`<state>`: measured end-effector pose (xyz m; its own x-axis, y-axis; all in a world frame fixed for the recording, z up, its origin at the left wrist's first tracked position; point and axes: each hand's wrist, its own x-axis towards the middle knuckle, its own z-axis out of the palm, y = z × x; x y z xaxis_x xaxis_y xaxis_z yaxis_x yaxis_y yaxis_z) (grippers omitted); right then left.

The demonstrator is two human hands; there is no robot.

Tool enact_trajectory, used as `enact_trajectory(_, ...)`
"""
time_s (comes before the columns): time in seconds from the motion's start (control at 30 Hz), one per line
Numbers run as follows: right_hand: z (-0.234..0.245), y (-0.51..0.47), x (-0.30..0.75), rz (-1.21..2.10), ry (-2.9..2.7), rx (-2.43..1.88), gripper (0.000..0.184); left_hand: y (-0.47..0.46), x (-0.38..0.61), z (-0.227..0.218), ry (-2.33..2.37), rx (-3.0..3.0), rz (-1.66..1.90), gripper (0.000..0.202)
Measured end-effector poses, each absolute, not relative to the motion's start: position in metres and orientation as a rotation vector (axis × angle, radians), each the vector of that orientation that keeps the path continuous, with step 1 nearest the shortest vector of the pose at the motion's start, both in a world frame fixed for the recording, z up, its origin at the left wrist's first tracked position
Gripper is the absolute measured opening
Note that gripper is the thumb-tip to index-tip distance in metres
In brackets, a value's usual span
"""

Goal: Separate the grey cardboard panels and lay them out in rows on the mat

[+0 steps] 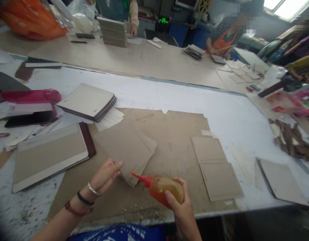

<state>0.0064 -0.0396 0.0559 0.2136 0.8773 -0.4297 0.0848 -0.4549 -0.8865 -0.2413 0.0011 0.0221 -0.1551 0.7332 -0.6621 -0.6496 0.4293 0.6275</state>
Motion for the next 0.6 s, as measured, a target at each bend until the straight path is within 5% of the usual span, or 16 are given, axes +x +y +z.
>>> enact_trajectory(0.23, 0.05, -0.001, 0.022, 1.089, -1.083, -1.752, 0.056, 0.005, -0.279, 0.02, 1.086, 0.314, 0.655, 0.045)
enact_trajectory(0.6, 0.047, 0.032, 0.02, 0.836, -1.559, -1.702, 0.047, 0.054, -0.325, 0.017, 1.013, 0.485, 0.285, 0.04)
